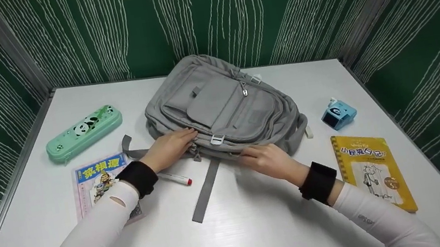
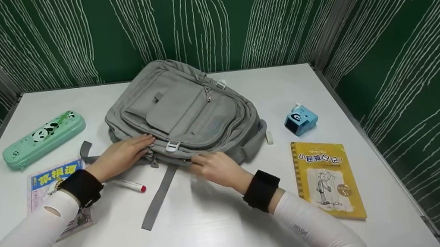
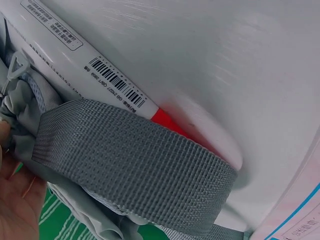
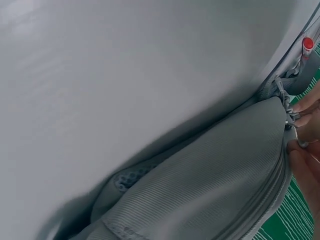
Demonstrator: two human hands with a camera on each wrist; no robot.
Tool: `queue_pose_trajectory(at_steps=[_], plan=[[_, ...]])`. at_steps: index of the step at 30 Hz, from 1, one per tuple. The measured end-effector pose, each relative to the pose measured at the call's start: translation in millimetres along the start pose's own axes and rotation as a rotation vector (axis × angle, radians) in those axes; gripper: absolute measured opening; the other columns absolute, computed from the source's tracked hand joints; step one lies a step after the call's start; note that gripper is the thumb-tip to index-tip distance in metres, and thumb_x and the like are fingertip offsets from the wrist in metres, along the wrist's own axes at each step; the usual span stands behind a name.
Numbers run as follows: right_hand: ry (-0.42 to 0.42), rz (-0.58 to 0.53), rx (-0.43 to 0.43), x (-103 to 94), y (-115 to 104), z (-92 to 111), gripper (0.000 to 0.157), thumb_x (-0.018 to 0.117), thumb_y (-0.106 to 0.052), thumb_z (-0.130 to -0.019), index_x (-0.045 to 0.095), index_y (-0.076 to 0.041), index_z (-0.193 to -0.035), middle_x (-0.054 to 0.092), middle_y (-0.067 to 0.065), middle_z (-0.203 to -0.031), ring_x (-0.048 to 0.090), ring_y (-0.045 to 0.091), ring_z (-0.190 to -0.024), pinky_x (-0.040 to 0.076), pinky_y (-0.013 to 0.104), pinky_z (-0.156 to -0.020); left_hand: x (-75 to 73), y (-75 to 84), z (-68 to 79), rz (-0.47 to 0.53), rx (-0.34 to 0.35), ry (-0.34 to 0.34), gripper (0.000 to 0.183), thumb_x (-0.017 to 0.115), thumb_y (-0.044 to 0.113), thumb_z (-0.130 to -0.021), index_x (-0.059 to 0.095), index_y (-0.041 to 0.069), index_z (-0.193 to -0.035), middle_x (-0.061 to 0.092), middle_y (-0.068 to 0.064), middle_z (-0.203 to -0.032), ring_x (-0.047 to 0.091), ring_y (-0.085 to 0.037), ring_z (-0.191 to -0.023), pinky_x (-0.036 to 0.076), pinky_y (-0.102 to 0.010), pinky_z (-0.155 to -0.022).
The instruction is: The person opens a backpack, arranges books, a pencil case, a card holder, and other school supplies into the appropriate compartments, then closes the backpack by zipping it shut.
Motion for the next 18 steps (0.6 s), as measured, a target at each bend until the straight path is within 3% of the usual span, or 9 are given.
queue_pose_trajectory(at_steps=[7,18], plan=[[-0.001,-0.043,0.049,-4.1,3,10,0.02,0.083,-0.004,-0.076,0.076,-0.008,-0.095,0.071,0.004,-0.092,0.073,0.018,-0.081,0.061,0.03,-0.065,0.4,0.6,0.0,0.009,-0.02,-0.016,0.041,0.056,0.015,-0.105,0.057,0.004,-0.144,0.058,-0.017,-0.149,0.058,-0.036,-0.137,0.048,-0.049,-0.115],[0.001,-0.192,0.214,-17.3,13,29,0.023,0.08,0.006,-0.074,0.077,-0.007,-0.093,0.07,0.003,-0.086,0.07,0.014,-0.071,0.057,0.027,-0.059,0.4,0.0,2.9,0.004,-0.018,0.024,0.04,0.06,0.013,-0.102,0.059,0.003,-0.141,0.061,-0.018,-0.146,0.061,-0.035,-0.133,0.052,-0.047,-0.11]])
Point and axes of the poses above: each hand's wrist, its own z-axis away from the middle knuckle, its own x-axis out of the palm, y = z × x, the point moved 7 cm from there along -z, towards the middle knuckle
